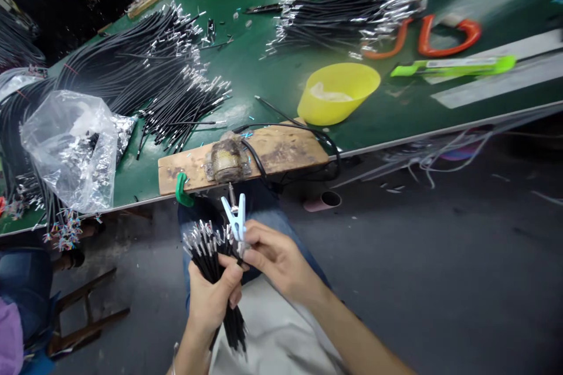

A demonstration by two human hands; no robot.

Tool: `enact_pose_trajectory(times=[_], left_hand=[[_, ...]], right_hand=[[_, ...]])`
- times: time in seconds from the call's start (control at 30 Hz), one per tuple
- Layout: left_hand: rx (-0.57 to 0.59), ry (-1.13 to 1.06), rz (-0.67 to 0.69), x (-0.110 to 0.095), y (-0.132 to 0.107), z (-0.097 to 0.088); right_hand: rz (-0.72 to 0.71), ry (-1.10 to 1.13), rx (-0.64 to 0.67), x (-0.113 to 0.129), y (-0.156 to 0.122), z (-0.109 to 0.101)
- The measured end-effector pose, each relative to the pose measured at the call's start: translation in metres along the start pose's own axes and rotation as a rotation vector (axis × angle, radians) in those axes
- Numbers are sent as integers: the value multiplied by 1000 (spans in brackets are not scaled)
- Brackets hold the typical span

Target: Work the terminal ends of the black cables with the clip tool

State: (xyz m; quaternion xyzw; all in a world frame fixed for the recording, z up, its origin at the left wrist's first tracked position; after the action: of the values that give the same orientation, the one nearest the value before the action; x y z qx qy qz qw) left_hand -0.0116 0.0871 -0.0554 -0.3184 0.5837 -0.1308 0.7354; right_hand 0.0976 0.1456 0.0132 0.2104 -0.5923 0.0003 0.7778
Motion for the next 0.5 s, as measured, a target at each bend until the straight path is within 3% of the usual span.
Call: enact_pose_trajectory(times=[0.07,0.13,0.37,0.5], left_hand=[[-19,17,21,-6,-2,-1],[-33,27,24,-8,-4,-1],[-26,-5,-17,9,5,-5],[24,5,-124,20,11,-4]], right_hand=[[123,114,10,-11,2,-3],[144,110,-67,-14,4,-14],[-110,-185,3,10,7,-11],[-116,-252,-6,13,2,-16]])
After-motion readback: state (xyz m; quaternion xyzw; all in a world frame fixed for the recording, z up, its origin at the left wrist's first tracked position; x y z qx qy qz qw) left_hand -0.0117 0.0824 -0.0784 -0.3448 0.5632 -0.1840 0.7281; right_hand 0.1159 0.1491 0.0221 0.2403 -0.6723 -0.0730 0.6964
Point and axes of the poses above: each hand's wrist, its own y-axis towards the middle knuckle, its own z-axis out of the palm, x = y × z, the point moved 10 cm from there along y, towards the middle knuckle, and after that the axes turned 9 degrees about -z, right-handed, at the moved point
